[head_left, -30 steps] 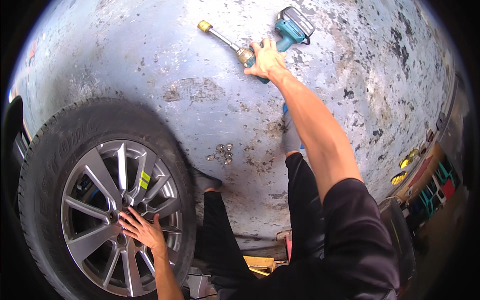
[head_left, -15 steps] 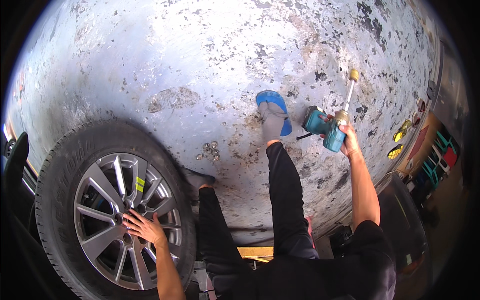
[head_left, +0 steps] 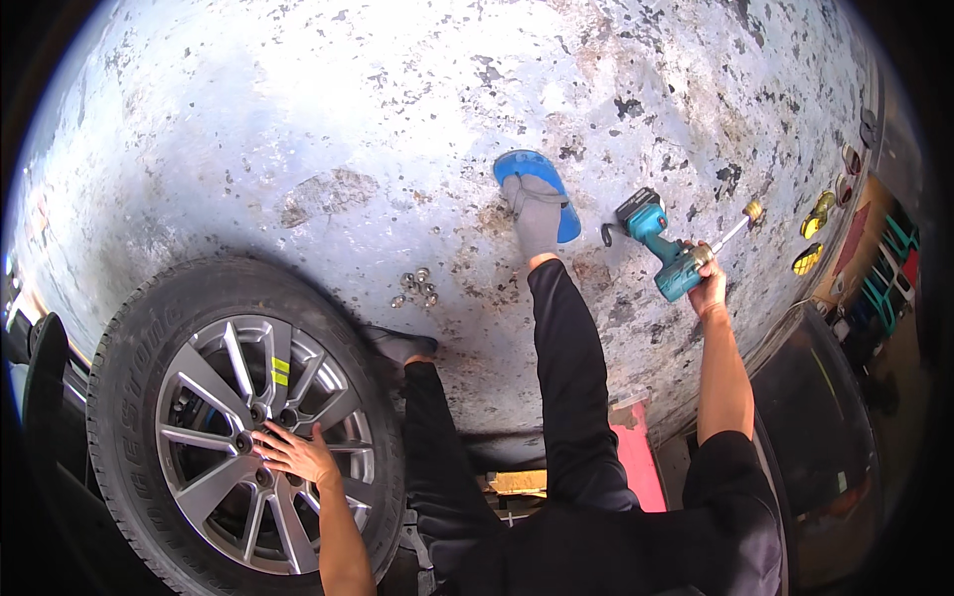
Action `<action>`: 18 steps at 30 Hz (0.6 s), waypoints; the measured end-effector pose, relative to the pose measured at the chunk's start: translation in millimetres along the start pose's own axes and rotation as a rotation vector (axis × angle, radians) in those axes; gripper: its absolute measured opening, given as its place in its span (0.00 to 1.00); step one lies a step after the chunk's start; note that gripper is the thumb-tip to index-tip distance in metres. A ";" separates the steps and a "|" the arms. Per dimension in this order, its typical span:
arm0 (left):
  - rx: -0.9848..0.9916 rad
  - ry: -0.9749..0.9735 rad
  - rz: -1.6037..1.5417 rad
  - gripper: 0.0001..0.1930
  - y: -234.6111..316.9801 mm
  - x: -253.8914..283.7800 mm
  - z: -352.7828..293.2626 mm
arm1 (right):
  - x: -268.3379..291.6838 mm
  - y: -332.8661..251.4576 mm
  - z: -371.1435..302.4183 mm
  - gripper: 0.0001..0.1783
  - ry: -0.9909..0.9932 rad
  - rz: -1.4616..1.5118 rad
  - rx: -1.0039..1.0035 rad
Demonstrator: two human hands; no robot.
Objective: The person removes a car wheel by first unscrewing the lug nuts by hand, then using a power impact wrench to loosen and remove them completely. The person then lifts the tire off the hub and rolls it away. The process is repeated for a second wheel.
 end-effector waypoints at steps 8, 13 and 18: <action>0.037 -0.097 -0.009 0.52 -5.4 2.3 -2.1 | 30.4 -1.4 8.2 0.35 0.202 -0.482 -0.250; -0.021 -0.112 -0.113 0.51 -9.2 -12.0 9.9 | 55.3 -45.6 1.2 0.28 0.616 -1.022 0.470; -0.049 -0.117 -0.247 0.51 -18.1 -27.8 3.7 | -255.3 63.9 -56.3 0.17 -0.283 -0.914 0.481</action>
Point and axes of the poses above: each hand's wrist, its own z-axis towards the middle knuckle, its own x-axis out of the back of the hand, y = z × x, the point moved 6 cm from there along z, towards the middle knuckle, and after that the axes turned 7 degrees about -y, right-handed, at the moved point
